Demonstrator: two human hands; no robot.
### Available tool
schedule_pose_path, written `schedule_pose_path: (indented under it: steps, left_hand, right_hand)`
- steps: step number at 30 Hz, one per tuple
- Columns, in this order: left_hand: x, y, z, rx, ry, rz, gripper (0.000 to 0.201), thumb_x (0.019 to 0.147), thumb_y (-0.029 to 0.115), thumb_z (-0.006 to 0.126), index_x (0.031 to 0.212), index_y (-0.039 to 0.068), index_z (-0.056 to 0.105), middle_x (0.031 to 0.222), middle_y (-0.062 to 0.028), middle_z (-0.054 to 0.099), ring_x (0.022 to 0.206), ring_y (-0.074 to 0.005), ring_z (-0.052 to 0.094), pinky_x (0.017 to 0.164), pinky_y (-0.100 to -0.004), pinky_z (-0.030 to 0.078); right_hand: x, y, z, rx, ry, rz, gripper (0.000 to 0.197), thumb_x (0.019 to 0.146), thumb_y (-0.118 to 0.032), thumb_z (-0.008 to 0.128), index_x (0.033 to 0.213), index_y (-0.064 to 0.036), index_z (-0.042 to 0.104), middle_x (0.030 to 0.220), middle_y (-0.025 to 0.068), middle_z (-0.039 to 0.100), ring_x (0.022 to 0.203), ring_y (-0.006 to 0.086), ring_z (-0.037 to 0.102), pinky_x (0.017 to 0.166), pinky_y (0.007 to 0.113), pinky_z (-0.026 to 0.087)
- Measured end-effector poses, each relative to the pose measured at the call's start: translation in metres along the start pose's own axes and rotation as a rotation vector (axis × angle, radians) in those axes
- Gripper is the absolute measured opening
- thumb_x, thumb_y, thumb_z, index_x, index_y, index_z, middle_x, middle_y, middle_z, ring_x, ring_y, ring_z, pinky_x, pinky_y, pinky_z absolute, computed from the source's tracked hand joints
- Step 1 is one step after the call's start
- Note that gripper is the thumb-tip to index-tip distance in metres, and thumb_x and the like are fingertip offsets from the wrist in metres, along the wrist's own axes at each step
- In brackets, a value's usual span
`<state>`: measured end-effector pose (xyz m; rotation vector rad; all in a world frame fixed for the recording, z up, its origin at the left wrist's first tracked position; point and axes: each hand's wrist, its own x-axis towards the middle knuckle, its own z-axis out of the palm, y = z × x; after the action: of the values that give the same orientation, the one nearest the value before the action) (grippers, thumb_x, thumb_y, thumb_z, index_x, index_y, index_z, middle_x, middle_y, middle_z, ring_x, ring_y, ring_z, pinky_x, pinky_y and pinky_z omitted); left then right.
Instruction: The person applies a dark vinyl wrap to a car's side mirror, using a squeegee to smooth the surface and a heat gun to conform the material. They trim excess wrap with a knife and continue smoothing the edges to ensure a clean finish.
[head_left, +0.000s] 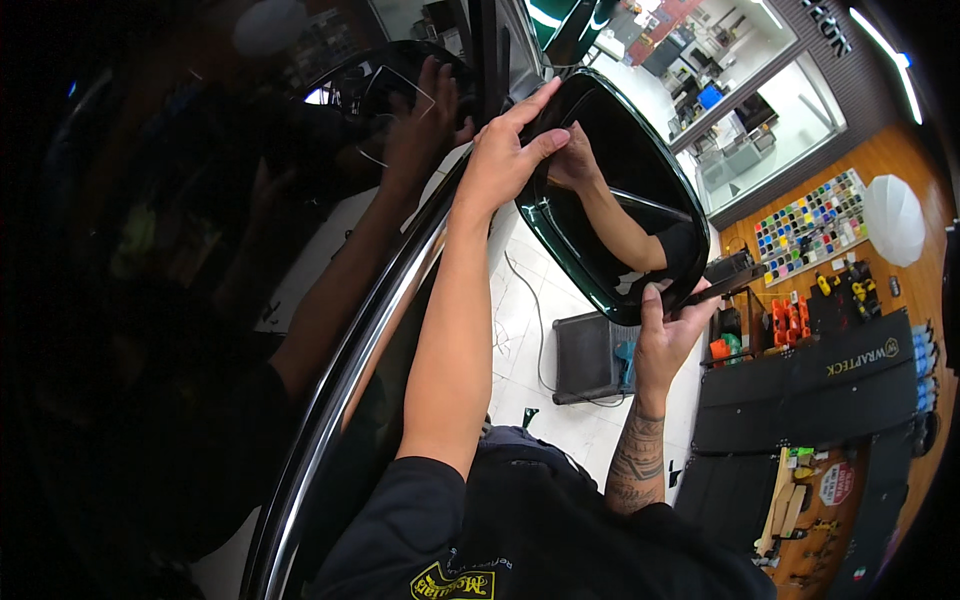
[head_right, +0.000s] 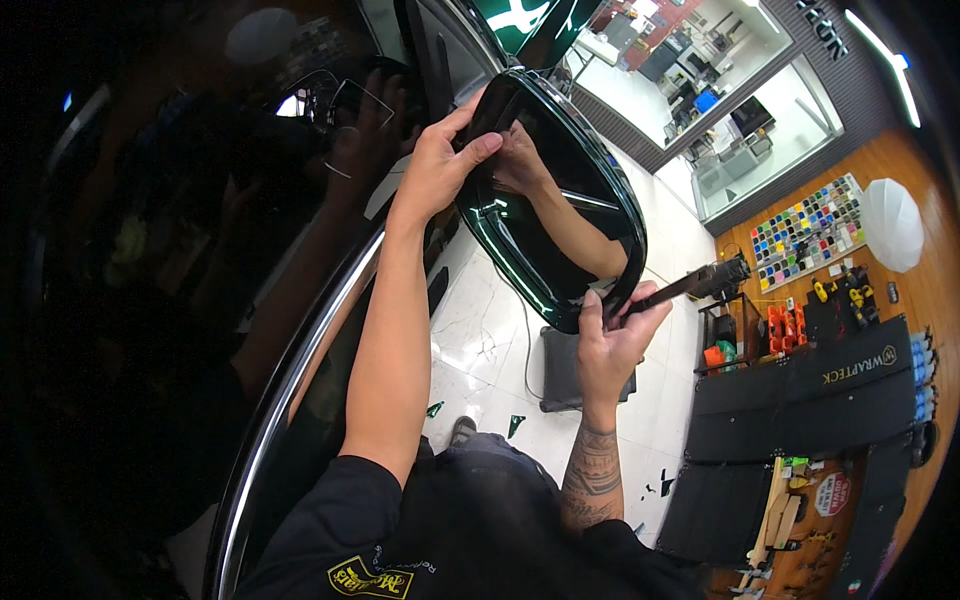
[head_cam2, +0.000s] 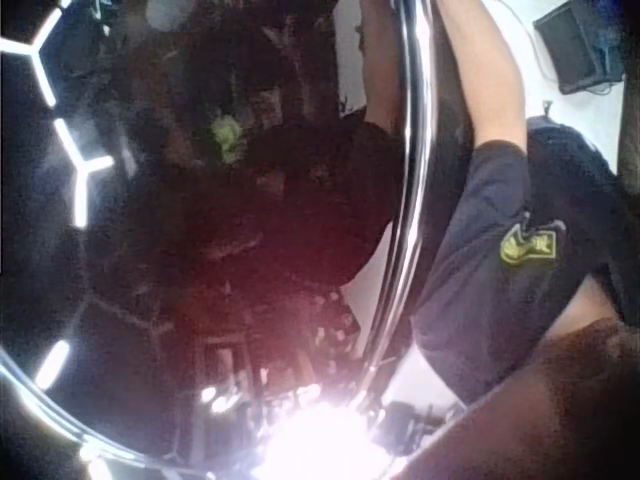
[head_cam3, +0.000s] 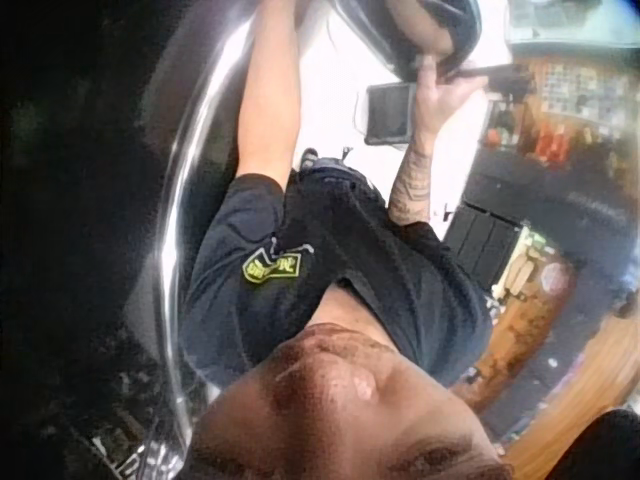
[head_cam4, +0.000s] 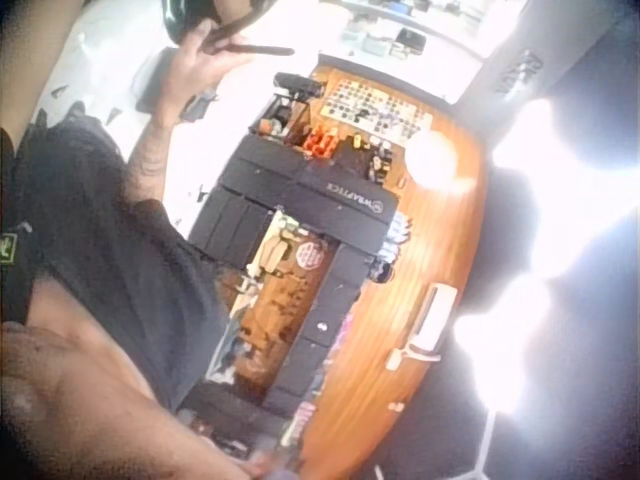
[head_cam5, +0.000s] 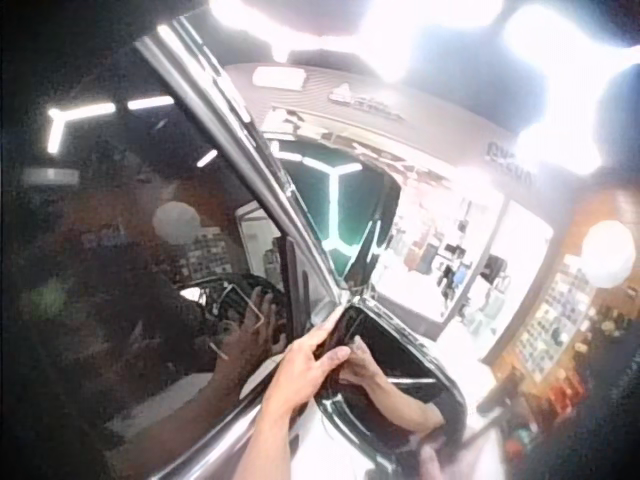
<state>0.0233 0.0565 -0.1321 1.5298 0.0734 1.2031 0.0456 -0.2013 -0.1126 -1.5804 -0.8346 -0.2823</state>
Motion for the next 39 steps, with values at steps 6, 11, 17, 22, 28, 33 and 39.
schedule_pose_path:
  steps: [6, 11, 17, 22, 28, 33, 39]
  left_hand:
    - [-0.027, 0.008, 0.004, 0.114, 0.181, 0.084, 0.045, 0.087, 0.005, 0.061, 0.132, 0.005, 0.056, 0.13, -0.017, 0.057, 0.116, -0.0297, 0.059, 0.097, -0.0351, 0.045]
    - [-0.084, 0.021, 0.013, 0.316, 0.38, -0.102, 0.02, 0.081, -0.002, 0.067, 0.101, -0.001, 0.066, 0.093, -0.0131, 0.051, 0.084, -0.0253, 0.055, 0.077, -0.0353, 0.047]
    - [-0.084, 0.033, 0.019, 0.644, 0.202, -0.081, 0.025, 0.074, 0.006, 0.079, 0.097, 0.001, 0.068, 0.101, -0.0124, 0.048, 0.095, -0.0283, 0.05, 0.082, -0.0362, 0.045]
    - [-0.081, 0.042, 0.026, 0.775, 0.17, -0.15, 0.023, 0.075, 0.009, 0.078, 0.094, 0.001, 0.07, 0.1, -0.0126, 0.049, 0.1, -0.0297, 0.049, 0.088, -0.0387, 0.043]
    - [-0.08, 0.034, 0.033, 0.829, 0.183, -0.076, 0.01, 0.082, 0.005, 0.07, 0.089, 0.0, 0.065, 0.102, -0.0138, 0.046, 0.101, -0.0311, 0.045, 0.092, -0.0383, 0.04]
    - [-0.104, 0.03, 0.01, 0.327, 0.192, -0.166, 0.012, 0.096, 0.014, 0.055, 0.097, 0.002, 0.058, 0.108, -0.0131, 0.048, 0.106, -0.0271, 0.047, 0.095, -0.0356, 0.038]
    - [-0.11, 0.056, 0.036, 0.885, 0.063, -0.061, 0.029, 0.09, 0.007, 0.059, 0.118, 0.002, 0.065, 0.11, -0.016, 0.049, 0.106, -0.0307, 0.045, 0.092, -0.0379, 0.039]
  right_hand:
    - [0.006, 0.001, -0.001, -0.088, -0.012, -0.006, 0.038, 0.083, -0.001, 0.07, 0.101, -0.0078, 0.037, 0.078, -0.0034, 0.039, 0.065, 0.0026, 0.037, 0.056, 0.016, 0.033]
    - [0.007, 0.008, -0.004, 0.014, -0.044, 0.015, 0.041, 0.081, -0.004, 0.073, 0.099, -0.007, 0.037, 0.073, -0.0038, 0.043, 0.061, 0.0019, 0.042, 0.054, 0.016, 0.036]
    - [0.005, 0.004, -0.006, 0.044, -0.044, 0.029, 0.042, 0.079, -0.003, 0.074, 0.098, -0.0063, 0.037, 0.071, -0.0035, 0.043, 0.062, 0.0022, 0.046, 0.054, 0.017, 0.039]
    - [0.005, 0.0, -0.004, 0.147, -0.034, 0.053, 0.043, 0.077, 0.001, 0.074, 0.098, -0.0052, 0.037, 0.072, -0.0027, 0.043, 0.062, 0.0025, 0.048, 0.054, 0.017, 0.042]
    - [0.006, 0.0, -0.012, 0.075, -0.112, 0.067, 0.044, 0.079, 0.001, 0.072, 0.103, -0.0075, 0.037, 0.078, -0.0019, 0.042, 0.07, 0.0043, 0.052, 0.067, 0.018, 0.047]
    - [0.007, -0.002, -0.015, 0.083, -0.125, 0.073, 0.044, 0.077, 0.0, 0.074, 0.101, -0.0071, 0.038, 0.076, -0.0026, 0.038, 0.066, 0.0043, 0.048, 0.068, 0.02, 0.048]
    - [0.005, 0.001, -0.01, 0.078, -0.139, 0.038, 0.046, 0.075, -0.003, 0.077, 0.099, -0.0066, 0.038, 0.074, -0.0025, 0.039, 0.064, 0.0041, 0.044, 0.063, 0.019, 0.044]
